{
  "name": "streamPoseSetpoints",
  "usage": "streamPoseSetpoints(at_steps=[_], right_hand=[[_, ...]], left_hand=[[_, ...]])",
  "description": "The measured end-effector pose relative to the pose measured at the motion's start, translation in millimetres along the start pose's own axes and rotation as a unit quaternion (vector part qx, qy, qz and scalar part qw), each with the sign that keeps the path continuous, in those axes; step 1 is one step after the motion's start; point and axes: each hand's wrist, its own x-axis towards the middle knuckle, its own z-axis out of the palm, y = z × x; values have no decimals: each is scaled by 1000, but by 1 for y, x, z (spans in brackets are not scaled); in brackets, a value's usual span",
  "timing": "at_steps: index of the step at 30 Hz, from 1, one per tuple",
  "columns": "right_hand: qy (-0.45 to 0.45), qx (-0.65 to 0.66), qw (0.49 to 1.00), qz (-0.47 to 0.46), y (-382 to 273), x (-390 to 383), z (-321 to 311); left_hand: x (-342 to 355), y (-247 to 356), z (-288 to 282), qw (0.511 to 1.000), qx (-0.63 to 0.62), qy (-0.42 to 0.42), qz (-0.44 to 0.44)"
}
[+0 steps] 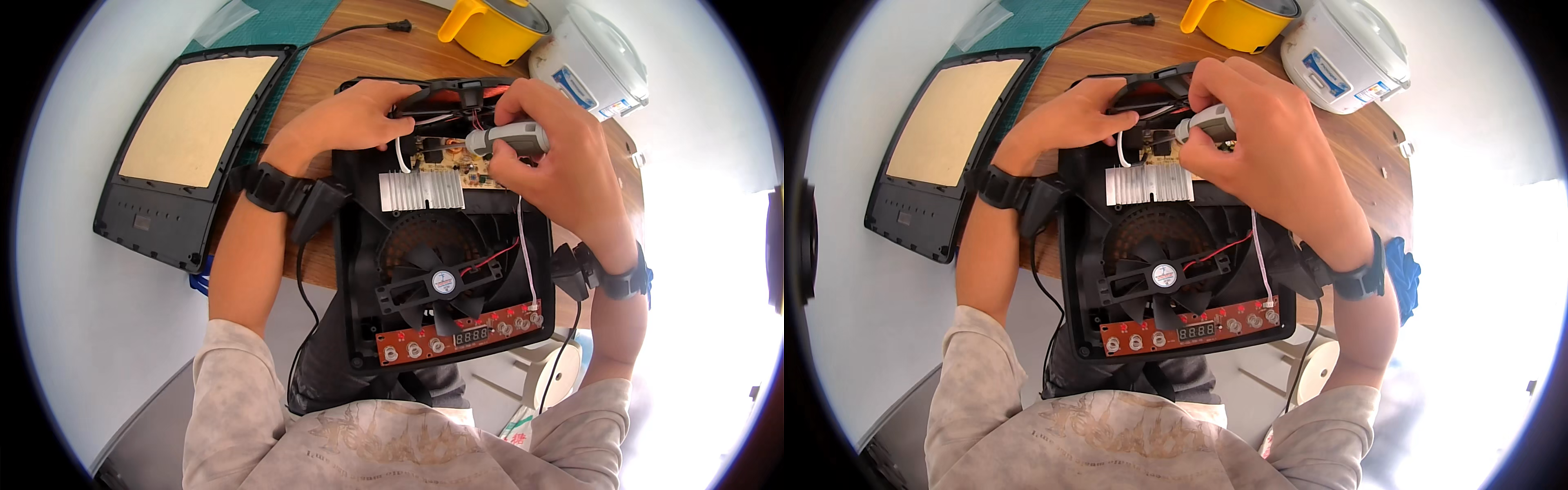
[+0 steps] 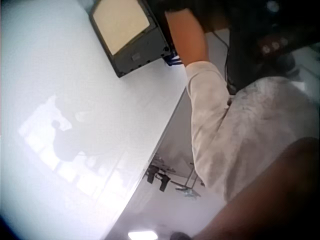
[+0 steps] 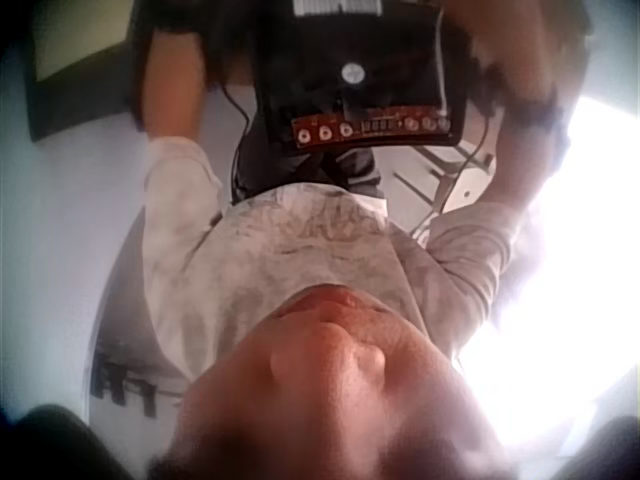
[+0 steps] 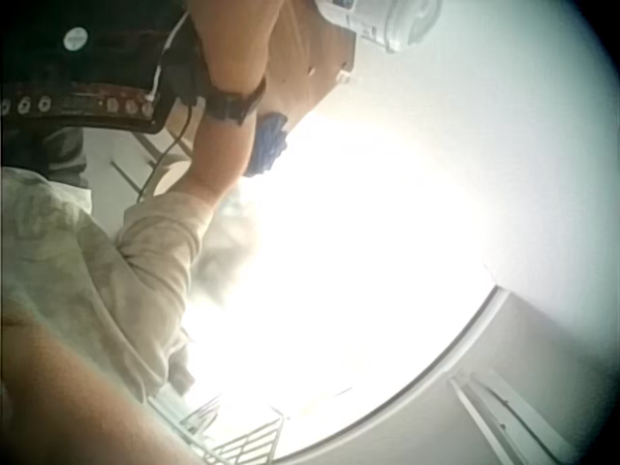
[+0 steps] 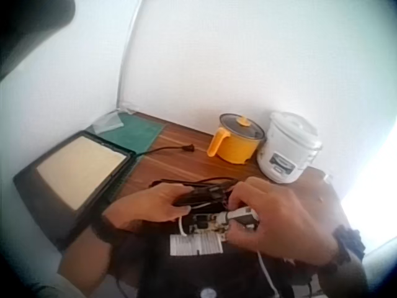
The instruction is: The person uses a screwdriver to work on the internal components of an open electronic device, likely a rice cooker. They repeatedly tighten and loosen screws on the circuit board and control panel while manipulating wires.
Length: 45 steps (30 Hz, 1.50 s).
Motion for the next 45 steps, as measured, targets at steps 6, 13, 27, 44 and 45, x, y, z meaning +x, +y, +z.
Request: streamPoseSetpoints(at_steps=[6,13,27,44,45], right_hand=[[-69,6,998,-4,-12,-8,-4],[-38,-11,999,-29,-5,-37,-2],[-2,-42,996,-73,-13,-51,11],[23,-50,994,-94,-11,-65,19],[37,-34,996,-78,-9,-63,19]], left_hand=[[0,-8,3,999,-27,17,1],[1,-3,1,1000,2,9,-11],[4,-13,4,1000,-21,11,-12],[4,-10,4,1000,-5,18,-19],[2,-7,3,1000,-3,17,-21]])
